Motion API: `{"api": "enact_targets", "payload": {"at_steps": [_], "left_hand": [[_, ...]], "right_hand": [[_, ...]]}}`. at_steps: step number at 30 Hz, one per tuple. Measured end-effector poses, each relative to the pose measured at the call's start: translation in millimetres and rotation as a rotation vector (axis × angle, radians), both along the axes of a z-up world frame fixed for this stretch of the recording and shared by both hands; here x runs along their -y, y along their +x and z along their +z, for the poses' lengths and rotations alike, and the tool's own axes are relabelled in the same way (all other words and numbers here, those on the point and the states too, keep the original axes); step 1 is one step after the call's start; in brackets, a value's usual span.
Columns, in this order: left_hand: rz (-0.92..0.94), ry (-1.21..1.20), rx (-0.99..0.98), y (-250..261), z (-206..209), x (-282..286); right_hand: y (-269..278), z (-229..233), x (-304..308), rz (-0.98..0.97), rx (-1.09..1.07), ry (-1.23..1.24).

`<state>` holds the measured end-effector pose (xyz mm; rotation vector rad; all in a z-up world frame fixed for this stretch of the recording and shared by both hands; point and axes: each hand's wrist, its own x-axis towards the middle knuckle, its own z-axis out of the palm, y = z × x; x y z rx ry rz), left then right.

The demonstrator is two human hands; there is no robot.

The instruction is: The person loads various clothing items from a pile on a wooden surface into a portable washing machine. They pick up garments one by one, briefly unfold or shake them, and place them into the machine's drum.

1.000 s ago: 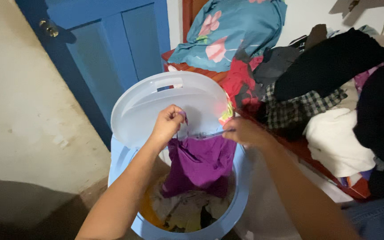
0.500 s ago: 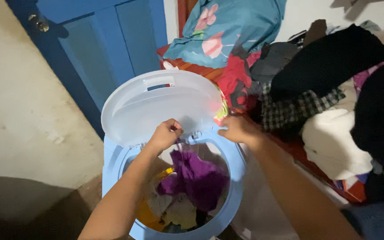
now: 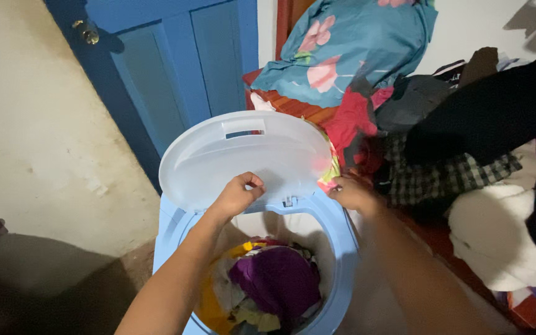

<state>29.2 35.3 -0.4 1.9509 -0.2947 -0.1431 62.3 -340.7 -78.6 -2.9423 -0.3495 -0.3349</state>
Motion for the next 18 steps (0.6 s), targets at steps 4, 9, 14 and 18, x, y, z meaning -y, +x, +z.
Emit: {"api": "enact_targets", "payload": {"at_steps": [4,9,14,18], "left_hand": [[-0.008,0.024,-0.064,-2.0,7.4,0.2],[-0.036,-0.011,-0.107,-1.5,10.5,11.1],[-0.102,-0.034,-0.024,-0.6,2.6,30.5],[-0.196,0.053,0.035,-7.6,1.9,53.0]], "right_hand": [[4.6,-7.8,-0.2,-0.119,-0.313,0.697],[-12.8,30.2,-6.5,-0.149,-0.125,0.962],[-33.9,70.6,-21.8,-0.101,0.015,1.098],[-60.9,108.8,-36.5,0.113,-0.063,1.088]]}}
